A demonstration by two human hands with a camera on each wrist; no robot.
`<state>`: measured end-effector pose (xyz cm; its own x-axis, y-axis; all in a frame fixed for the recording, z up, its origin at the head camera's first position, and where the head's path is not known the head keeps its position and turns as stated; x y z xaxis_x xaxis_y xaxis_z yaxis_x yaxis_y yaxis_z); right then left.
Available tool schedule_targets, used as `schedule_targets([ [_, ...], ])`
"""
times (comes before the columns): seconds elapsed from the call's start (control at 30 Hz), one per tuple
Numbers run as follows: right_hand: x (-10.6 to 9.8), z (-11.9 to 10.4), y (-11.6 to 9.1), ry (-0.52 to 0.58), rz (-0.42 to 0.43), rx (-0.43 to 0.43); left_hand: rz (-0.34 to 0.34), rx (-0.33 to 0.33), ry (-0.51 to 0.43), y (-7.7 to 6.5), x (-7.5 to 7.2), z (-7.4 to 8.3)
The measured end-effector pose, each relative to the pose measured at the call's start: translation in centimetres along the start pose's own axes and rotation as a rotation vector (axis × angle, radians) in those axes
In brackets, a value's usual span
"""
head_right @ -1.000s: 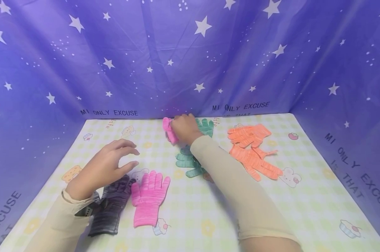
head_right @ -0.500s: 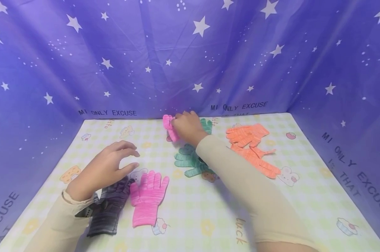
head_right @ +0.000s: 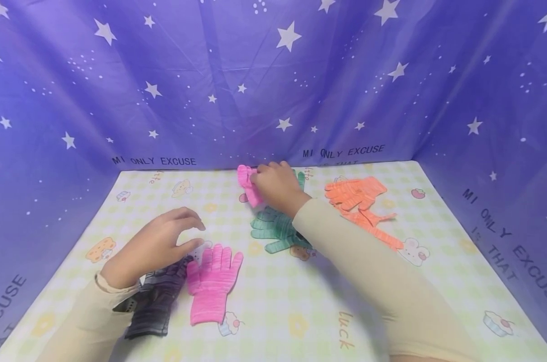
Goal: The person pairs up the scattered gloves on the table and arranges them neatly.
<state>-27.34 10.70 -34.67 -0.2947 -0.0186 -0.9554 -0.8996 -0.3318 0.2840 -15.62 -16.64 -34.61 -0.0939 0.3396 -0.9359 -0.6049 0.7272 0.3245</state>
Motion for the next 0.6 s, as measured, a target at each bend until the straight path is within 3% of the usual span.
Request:
schedule_targets([
  [0.17, -0.5, 0.0, -1.1, 0.034, 0.057, -0.031, -0.042, 0.004, -0.026, 0.2, 0.8, 0.4],
  [0.47, -1.2, -0.4, -3.0, 0.072, 0.084, -0.08, -0.075, 0.046, -0.053, 0.7, 2.3, 1.0],
  [0.6, -1.4, -0.5, -3.9, 0.108, 0.101, -0.103, -0.101, 0.036, -0.054, 0.7, 3.1, 1.3],
])
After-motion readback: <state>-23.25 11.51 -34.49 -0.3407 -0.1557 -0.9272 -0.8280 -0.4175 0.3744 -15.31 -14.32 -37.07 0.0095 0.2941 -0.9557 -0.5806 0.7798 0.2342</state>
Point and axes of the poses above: each hand's wrist, its own y-axis towards the middle knuckle, its own x-axis out of the palm, z = x × y, the point moved 1 cm from there along y, towards the middle knuckle, and after that the axes turned 14 degrees about x, right-handed, at the moved point
